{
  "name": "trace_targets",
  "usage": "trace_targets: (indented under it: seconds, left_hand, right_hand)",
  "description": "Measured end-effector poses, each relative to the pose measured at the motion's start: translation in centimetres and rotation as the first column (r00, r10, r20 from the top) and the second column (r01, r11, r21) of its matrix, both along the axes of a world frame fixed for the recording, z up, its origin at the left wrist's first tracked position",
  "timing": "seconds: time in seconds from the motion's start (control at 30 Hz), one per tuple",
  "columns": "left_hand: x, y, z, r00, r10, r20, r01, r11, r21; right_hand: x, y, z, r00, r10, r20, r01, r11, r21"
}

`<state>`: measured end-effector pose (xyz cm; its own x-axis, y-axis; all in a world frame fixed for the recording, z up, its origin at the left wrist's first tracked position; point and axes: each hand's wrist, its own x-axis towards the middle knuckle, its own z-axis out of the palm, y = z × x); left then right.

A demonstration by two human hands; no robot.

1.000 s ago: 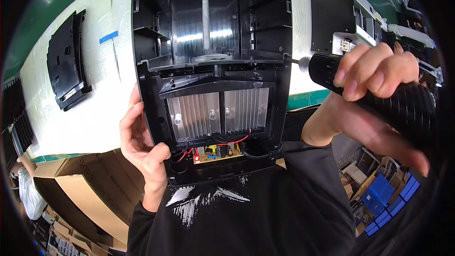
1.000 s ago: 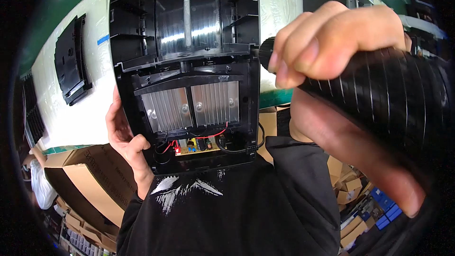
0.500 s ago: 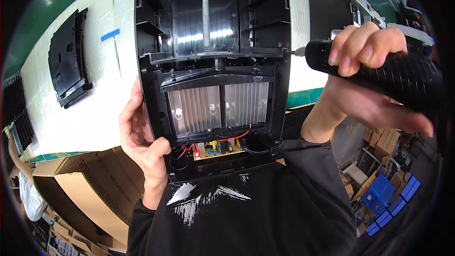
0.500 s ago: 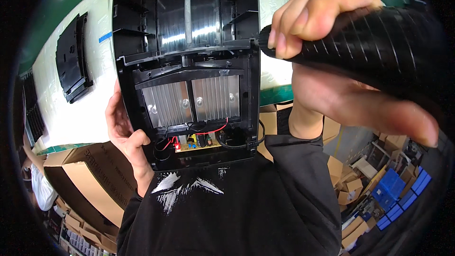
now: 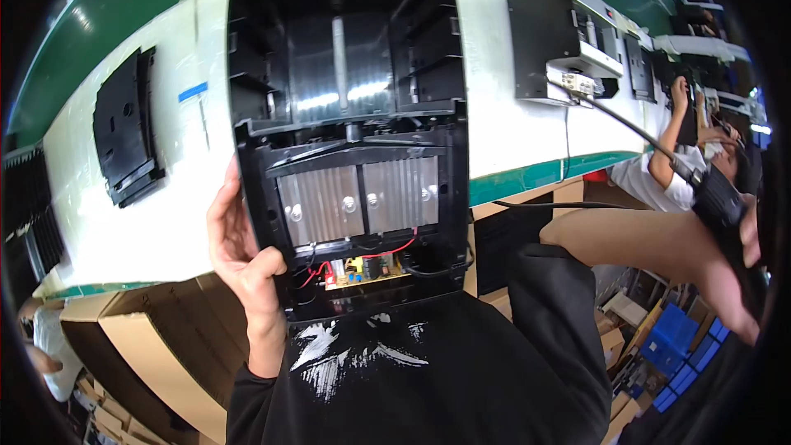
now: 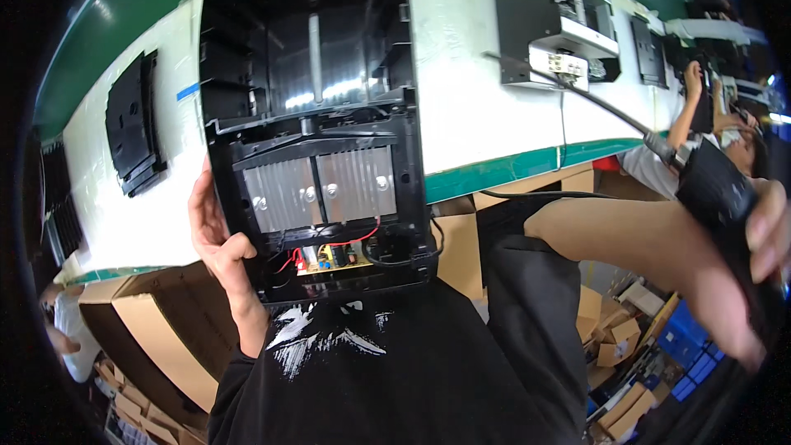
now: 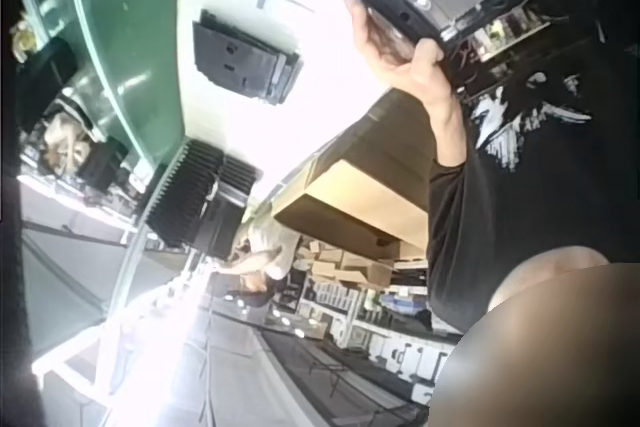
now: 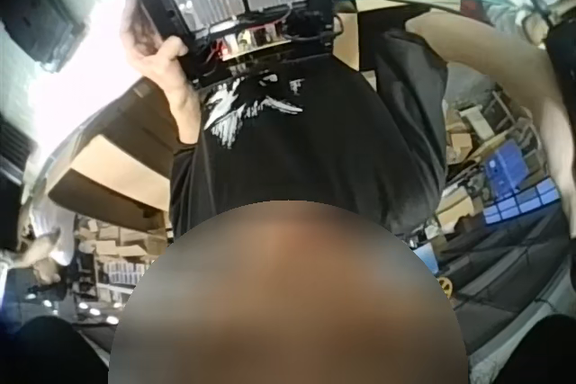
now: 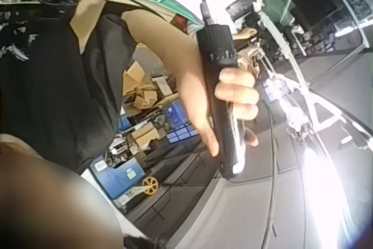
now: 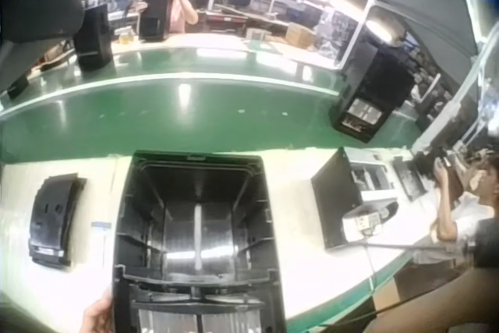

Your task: Assembling electronic device housings using an electric screwdriver and sorting plastic components on a factory production line.

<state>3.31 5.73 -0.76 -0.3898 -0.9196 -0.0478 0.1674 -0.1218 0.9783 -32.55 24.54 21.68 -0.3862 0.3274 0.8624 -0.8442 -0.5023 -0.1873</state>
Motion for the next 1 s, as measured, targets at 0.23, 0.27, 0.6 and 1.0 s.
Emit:
trace_targets:
  seconds: [0.23, 0.27, 0.6, 1.0]
  left_hand:
    - [-0.3, 0.1, 0.0, 0.997, -0.026, 0.074, 0.030, 0.998, -0.052]
    - [-0.2, 0.1, -0.1, 0.996, -0.023, 0.089, 0.029, 0.998, -0.057]
    - [-0.4, -0.1, 0.5, 0.972, 0.002, 0.237, 0.013, 0.998, -0.065]
    - [-1.9, -4.6, 2.9, 0.888, -0.319, 0.330, 0.330, 0.944, 0.024]
  right_hand:
    - [-3.1, 3.9, -6.2, 0.977, -0.160, 0.141, 0.064, 0.848, 0.525]
    - [-3.3, 4.0, -6.9, 0.974, -0.177, 0.145, 0.073, 0.842, 0.535]
    - [-4.2, 1.5, -10.2, 0.934, -0.187, 0.303, 0.035, 0.896, 0.443]
    - [-10.5, -7.2, -7.8, 0.912, -0.208, 0.352, -0.131, 0.669, 0.732]
